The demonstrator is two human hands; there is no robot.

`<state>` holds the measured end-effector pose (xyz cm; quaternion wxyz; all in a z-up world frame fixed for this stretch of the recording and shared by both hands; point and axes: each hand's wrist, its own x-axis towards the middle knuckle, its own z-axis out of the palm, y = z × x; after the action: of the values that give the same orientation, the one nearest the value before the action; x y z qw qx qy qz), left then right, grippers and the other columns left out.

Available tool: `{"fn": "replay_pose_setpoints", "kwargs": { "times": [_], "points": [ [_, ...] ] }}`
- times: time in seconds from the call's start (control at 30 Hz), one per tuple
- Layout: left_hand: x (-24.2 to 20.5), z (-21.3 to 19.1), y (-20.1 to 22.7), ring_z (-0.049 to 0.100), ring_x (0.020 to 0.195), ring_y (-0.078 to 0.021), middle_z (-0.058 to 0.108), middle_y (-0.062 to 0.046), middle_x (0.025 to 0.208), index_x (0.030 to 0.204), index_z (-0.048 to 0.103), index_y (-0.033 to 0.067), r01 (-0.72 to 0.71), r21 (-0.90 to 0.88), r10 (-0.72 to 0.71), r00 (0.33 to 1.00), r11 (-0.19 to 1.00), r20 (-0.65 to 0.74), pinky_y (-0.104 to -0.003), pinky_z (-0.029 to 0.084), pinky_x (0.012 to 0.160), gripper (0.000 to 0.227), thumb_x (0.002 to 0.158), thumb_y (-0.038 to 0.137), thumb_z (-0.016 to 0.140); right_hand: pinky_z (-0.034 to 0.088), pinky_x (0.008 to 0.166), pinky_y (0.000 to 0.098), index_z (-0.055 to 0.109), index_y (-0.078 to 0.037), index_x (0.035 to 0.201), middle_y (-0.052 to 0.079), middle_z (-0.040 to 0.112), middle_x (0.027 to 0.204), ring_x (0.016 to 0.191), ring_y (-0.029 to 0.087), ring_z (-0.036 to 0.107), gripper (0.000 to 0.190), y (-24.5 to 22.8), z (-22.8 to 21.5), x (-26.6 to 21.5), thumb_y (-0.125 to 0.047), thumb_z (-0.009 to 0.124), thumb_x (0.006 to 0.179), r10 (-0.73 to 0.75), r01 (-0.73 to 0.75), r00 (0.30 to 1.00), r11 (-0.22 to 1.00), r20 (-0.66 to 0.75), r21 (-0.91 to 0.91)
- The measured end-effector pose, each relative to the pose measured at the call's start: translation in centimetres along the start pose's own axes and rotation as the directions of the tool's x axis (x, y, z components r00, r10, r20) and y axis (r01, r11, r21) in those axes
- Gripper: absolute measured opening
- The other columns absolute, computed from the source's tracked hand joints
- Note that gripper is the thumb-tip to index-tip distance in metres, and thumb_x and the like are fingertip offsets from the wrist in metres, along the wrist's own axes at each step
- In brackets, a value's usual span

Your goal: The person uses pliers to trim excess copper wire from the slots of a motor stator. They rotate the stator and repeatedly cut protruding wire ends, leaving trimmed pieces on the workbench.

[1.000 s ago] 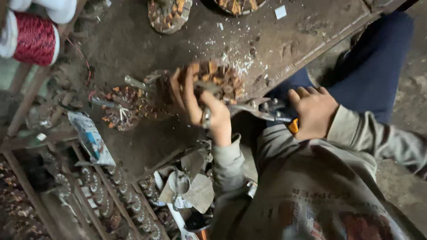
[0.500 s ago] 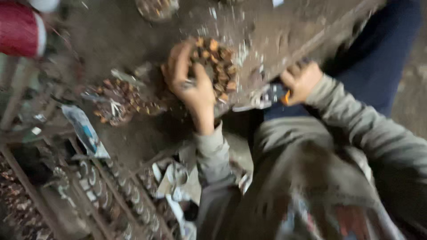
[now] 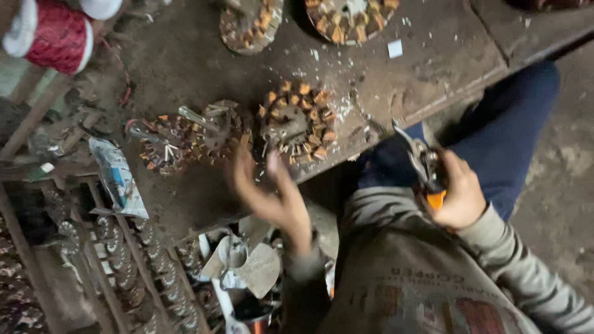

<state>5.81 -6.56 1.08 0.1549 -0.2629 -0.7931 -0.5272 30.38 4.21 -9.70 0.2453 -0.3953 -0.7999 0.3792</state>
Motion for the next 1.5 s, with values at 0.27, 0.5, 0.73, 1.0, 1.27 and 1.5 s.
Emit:
{"fn": "replay_pose_setpoints", "kwargs": {
  "times": [0.27, 0.5, 0.73, 1.0, 1.27, 1.5],
  "points": [
    [-10.5, -0.6, 1.7, 0.059, 0.122, -0.0212, 0.058, -0.013, 0.132, 0.141, 0.045, 0.0002, 0.421, -0.441, 0.155, 0.561, 0.792, 0.813, -0.036, 0.049, 0.106, 0.069, 0.084, 0.014, 0.080, 0.056, 0.071, 0.0433, 0.053, 0.004, 0.119, 0.025, 0.067, 0.093, 0.076, 0.043, 0.070, 0.075, -3.7, 0.5, 0.7, -0.026, 0.084, 0.057, -0.365, 0.356, 0.929, 0.927, 0.067, 0.116],
    [-12.5, 2.9, 0.5, 0.064, 0.124, -0.0223, 0.067, -0.010, 0.129, 0.125, 0.060, -0.0011, 0.493, -0.608, 0.014, 0.770, 0.622, 0.638, -0.037, 0.051, 0.111, 0.039, 0.092, 0.009, 0.079, 0.057, 0.078, 0.0419, 0.055, 0.002, 0.124, 0.018, 0.070, 0.107, 0.086, 0.040, 0.071, 0.063, -6.8, 1.5, -0.2, -0.014, 0.079, 0.067, -0.302, 0.302, 0.953, 0.949, -0.010, 0.090],
    [-12.3, 3.8, 2.4, 0.065, 0.118, -0.0201, 0.068, -0.009, 0.112, 0.117, 0.062, -0.0001, 0.337, -0.685, 0.043, 0.880, 0.645, 0.474, -0.035, 0.052, 0.109, 0.030, 0.095, 0.009, 0.079, 0.054, 0.096, 0.0434, 0.053, 0.010, 0.135, 0.028, 0.064, 0.127, 0.116, 0.044, 0.066, 0.075, -3.9, 1.5, -1.6, -0.002, 0.074, 0.063, -0.318, 0.331, 0.935, 0.941, -0.157, 0.070],
    [-6.4, -1.2, 0.3, 0.071, 0.112, -0.0191, 0.074, -0.012, 0.118, 0.117, 0.070, 0.0002, 0.131, -0.398, 0.131, 0.812, 0.908, 0.568, -0.034, 0.055, 0.102, 0.037, 0.086, 0.012, 0.085, 0.049, 0.072, 0.0269, 0.069, -0.001, 0.116, 0.006, 0.065, 0.085, 0.077, 0.011, 0.057, 0.037, 0.4, 2.6, -4.4, -0.006, 0.081, 0.082, 0.027, -0.109, 0.976, 0.920, 0.217, 0.376],
    [7.7, 1.2, -3.4, 0.066, 0.132, -0.0235, 0.071, -0.009, 0.137, 0.133, 0.069, 0.0080, -0.189, -0.385, 0.366, 0.808, 0.903, 0.461, -0.036, 0.050, 0.114, 0.036, 0.099, 0.016, 0.076, 0.050, 0.079, 0.0258, 0.068, -0.002, 0.120, 0.003, 0.074, 0.096, 0.086, 0.009, 0.060, 0.046, 0.3, 1.5, -5.9, -0.015, 0.084, 0.079, -0.066, -0.087, 0.920, 0.927, 0.385, 0.365],
    [5.9, 4.3, -4.1, 0.063, 0.120, -0.0285, 0.070, -0.006, 0.128, 0.109, 0.074, 0.0034, -0.403, -0.175, 0.439, 0.835, 0.898, 0.330, -0.040, 0.048, 0.107, 0.023, 0.097, 0.023, 0.078, 0.050, 0.077, 0.0278, 0.069, -0.002, 0.110, 0.004, 0.070, 0.089, 0.081, 0.012, 0.058, 0.033, 0.6, 1.9, -6.5, -0.020, 0.080, 0.085, 0.023, -0.172, 0.892, 0.941, 0.452, 0.291]
  ]
}}
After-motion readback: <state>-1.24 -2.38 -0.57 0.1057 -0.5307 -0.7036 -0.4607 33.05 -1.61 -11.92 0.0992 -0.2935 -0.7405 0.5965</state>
